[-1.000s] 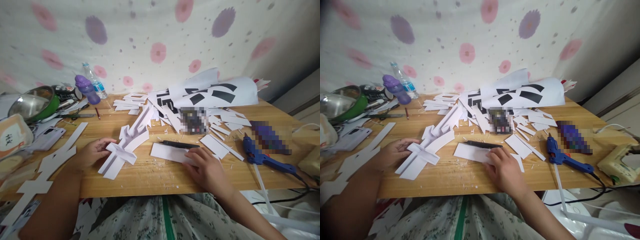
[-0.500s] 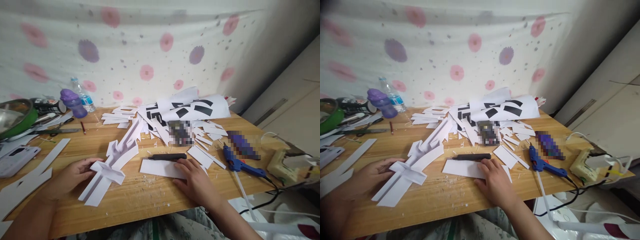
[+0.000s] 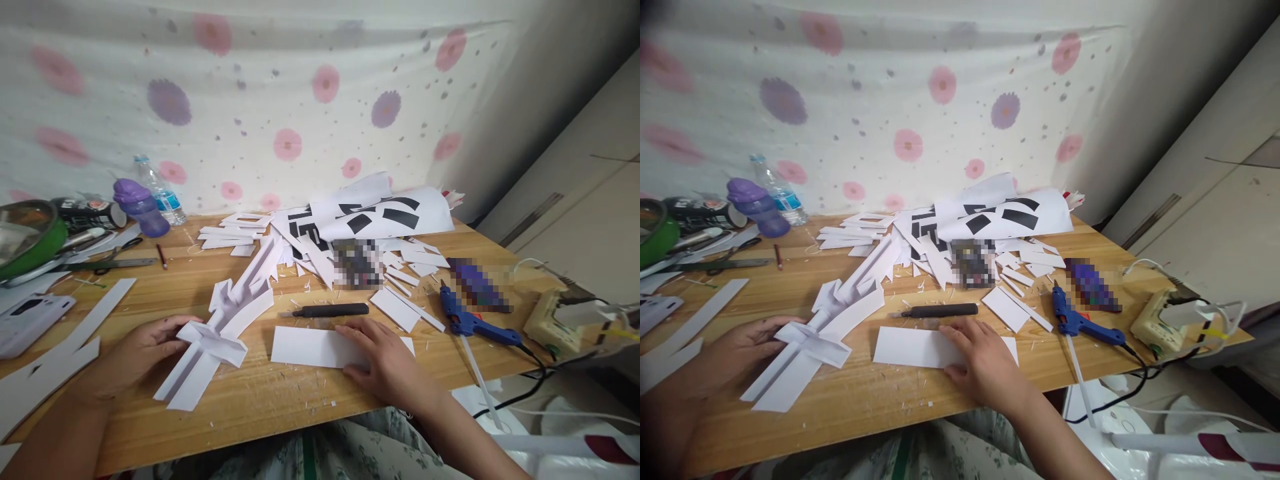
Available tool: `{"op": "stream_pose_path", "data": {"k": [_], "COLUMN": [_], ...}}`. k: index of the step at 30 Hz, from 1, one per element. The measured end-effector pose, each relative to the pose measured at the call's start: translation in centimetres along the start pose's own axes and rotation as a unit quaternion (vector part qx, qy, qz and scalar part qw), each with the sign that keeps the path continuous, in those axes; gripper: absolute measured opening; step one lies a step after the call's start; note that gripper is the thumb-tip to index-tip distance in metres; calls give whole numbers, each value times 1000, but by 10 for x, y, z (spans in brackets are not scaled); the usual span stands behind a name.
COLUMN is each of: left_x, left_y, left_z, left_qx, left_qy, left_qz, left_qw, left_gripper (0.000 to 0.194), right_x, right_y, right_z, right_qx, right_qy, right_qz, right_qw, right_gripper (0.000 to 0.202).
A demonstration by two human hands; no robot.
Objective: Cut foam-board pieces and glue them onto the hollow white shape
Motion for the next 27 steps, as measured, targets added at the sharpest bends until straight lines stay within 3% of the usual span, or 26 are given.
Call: {"op": "stream_pose_path", "data": {"k": [6,11,15,20,27], "left_x": [-2,-13,-14,-15,-18], "left_y": [-1,0,-3,-4,-1], "left_z": [3,2,-3,-3,-2], "left_qx": [-17,-24,11,24,29], "left_qy": [-6,9,55,65,57], "left_qz": [-14,-23,-59,-82,-89], "left_qw": [1000,999,997,994,994], "left_gripper": [35,34,37,34,32], "right_x": [8,9,23,41,60], "right_y": [-4,-5,-6,-9,-17], "right_z": [0,10,16,17,12], "right_qx": [-17,-106,-149,-140,-115], "right_qy": [38,80,88,65,47], "right_qz": [37,52,116,163,217], "right_qw": [998,990,978,974,968], "right_gripper": [53,30,18,10,14]}}
Point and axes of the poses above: each hand's wrist, its own y-axis away from the middle knuckle, its own z-axis out of the back of the hand, x = y × z, the point moved 9 cm from there along -y, towards the middle knuckle, and after that the axes turned 12 degrees about x, right-handed, at the moved point
